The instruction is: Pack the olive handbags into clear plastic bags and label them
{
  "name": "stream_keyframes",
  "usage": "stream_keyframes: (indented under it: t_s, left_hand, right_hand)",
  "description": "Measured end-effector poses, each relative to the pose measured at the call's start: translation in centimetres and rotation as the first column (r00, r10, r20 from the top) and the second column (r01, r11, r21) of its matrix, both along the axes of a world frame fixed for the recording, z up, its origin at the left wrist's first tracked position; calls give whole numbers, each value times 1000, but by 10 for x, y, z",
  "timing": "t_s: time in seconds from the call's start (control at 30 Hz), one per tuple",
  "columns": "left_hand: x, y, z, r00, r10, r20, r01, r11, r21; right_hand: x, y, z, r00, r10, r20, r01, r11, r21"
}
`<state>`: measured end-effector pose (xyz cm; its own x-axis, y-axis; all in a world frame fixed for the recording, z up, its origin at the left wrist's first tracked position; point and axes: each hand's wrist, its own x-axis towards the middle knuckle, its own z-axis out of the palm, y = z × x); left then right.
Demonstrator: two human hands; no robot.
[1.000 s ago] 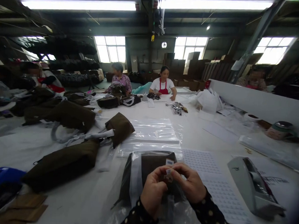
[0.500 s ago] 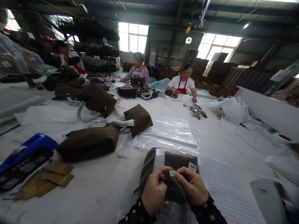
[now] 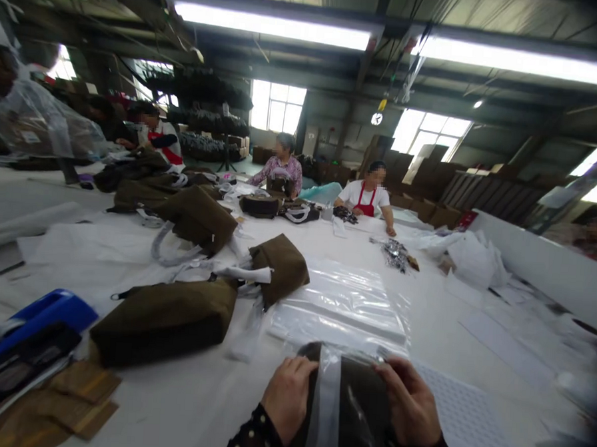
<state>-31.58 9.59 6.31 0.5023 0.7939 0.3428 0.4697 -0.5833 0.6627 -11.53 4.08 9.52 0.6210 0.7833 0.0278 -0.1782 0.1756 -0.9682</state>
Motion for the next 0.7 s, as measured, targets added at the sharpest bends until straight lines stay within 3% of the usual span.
stream_keyframes:
  t_s: [0.07, 0.13, 0.23, 0.3, 0.37, 0.5, 0.63, 0.7]
  left_hand:
    - [5, 5, -9, 998, -11, -55, 14, 999, 53]
    - [10, 7, -19, 988, 44, -151, -20, 987, 161]
    - [14, 7, -34, 957, 165, -239, -56, 911, 408]
    - [15, 6, -40, 959, 161, -234, -8, 839, 544]
    - [15, 7, -40, 956, 120, -267, 62, 807, 587]
    - [15, 3, -25, 917, 118, -381, 86, 874, 478]
    - [20, -2, -16, 921, 106, -375, 38, 933, 358]
    - [20, -3, -19, 929, 88, -359, 22, 957, 290]
  right_hand:
    - [34, 2, -21, 996, -65, -63, 67, 997, 32]
    - [54, 3, -38, 989, -52, -141, 63, 995, 74]
    - [59, 4, -52, 979, -17, -204, 49, 987, 153]
    - [55, 6, -54, 968, -7, -249, 52, 984, 172]
    - [53, 7, -49, 954, -10, -299, 56, 988, 145]
    - [37, -2, -19, 955, -4, -297, 55, 985, 165]
    - [-17, -1, 17, 929, 275, -246, -244, 958, 148]
    - [-48, 11, 22, 882, 378, -282, -363, 926, 103]
